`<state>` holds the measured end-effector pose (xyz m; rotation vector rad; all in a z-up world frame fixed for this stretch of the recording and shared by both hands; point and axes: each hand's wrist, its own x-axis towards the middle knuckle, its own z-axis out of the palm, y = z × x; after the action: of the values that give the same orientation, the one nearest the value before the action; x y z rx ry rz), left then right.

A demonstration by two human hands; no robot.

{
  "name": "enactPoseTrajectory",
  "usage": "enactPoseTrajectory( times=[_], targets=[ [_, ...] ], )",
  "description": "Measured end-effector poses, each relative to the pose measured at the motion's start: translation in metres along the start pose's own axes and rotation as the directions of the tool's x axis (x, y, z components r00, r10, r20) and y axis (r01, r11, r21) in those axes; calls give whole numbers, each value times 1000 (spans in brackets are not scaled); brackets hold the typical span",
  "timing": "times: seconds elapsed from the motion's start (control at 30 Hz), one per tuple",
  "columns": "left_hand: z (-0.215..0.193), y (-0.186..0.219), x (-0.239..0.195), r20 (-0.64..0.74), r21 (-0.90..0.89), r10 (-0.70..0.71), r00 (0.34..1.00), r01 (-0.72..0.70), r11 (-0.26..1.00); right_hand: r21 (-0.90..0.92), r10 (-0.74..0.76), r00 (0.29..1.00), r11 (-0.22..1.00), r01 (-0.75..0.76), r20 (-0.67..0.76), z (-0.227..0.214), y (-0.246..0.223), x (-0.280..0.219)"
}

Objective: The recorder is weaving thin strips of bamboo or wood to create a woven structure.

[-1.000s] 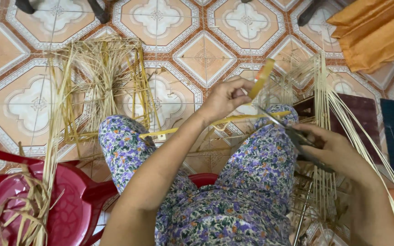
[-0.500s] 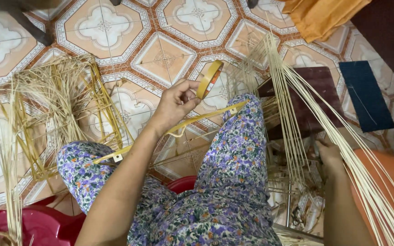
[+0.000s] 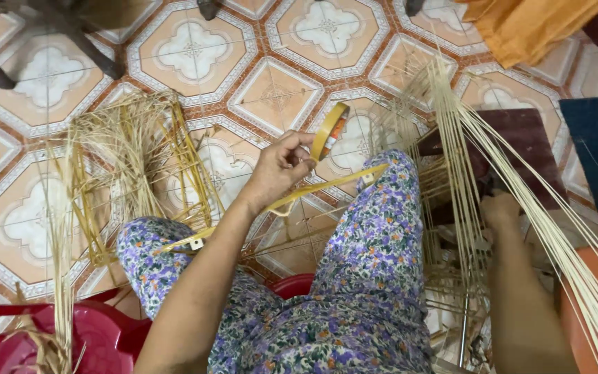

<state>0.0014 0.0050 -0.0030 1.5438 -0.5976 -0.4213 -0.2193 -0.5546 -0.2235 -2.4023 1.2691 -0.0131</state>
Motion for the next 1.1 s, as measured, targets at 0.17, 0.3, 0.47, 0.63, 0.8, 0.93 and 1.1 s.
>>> enactPoseTrajectory(
  times=[0.17,0.3,0.47,0.63,0.8,0.93,1.1],
  targets=[
    [0,-17,4,49,-71,29,998,-26,997,157,-256,929,940,304,-266,-69,-138,-135],
    [5,-20,5,99,-65,73,992,-67,996,487,-618,683,491,722,-389,-105,-269,-230],
    [1,-1,-5,129,5,49,990,-50,999,497,-781,570,399,770,-255,-113,-383,-256],
    [-7,0,-12,57,90,-7,998,2,996,402,-756,655,606,687,19,-66,-392,-222],
    [-4,-10,-9,16,522,362,932,-317,792,471,-715,698,631,616,45,-61,-387,-218],
    [1,13,-9,-33,487,394,919,-329,809,568,-689,724,611,552,37,-56,-380,-209],
    [3,-15,-2,-195,356,393,899,-309,882,504,-690,721,603,618,-60,-56,-381,-217]
  ],
)
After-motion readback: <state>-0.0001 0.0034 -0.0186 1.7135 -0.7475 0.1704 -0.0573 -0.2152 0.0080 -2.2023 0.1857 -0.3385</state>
